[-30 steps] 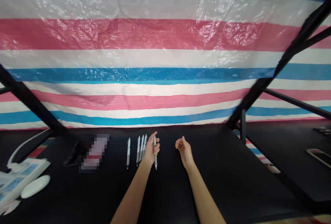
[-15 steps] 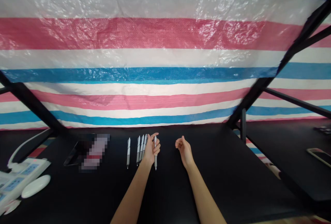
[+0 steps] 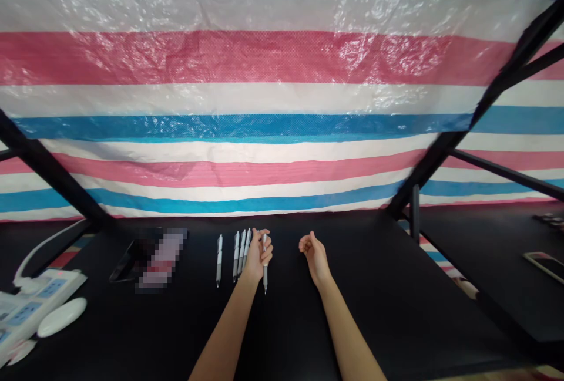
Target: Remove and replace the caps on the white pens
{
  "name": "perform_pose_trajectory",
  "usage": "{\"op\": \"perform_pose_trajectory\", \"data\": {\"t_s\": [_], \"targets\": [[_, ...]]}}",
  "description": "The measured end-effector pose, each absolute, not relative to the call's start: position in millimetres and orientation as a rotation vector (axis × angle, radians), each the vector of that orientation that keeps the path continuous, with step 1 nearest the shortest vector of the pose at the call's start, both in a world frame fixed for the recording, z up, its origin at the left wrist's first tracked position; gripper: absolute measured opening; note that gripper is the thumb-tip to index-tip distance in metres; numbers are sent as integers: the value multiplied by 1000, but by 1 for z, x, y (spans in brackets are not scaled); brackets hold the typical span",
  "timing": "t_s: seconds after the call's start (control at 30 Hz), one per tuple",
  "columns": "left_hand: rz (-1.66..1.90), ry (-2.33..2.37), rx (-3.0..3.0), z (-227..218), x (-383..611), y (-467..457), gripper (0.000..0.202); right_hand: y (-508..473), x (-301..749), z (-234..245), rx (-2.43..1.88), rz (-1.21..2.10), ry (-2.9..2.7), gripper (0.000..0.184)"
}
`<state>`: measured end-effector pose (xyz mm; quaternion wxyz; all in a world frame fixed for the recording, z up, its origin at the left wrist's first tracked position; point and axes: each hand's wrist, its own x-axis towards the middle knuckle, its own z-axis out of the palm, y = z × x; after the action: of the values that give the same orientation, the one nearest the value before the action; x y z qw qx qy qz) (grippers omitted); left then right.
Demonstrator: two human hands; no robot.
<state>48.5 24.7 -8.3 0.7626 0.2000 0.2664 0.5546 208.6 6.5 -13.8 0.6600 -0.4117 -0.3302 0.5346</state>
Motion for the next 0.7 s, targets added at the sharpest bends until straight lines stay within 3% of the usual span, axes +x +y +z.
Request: {"op": "perform_pose_trajectory", "data": {"t_s": [0.7], "targets": [[1226, 602, 400, -10, 48, 26, 36, 4, 208, -9, -911, 1232, -709, 44]]}}
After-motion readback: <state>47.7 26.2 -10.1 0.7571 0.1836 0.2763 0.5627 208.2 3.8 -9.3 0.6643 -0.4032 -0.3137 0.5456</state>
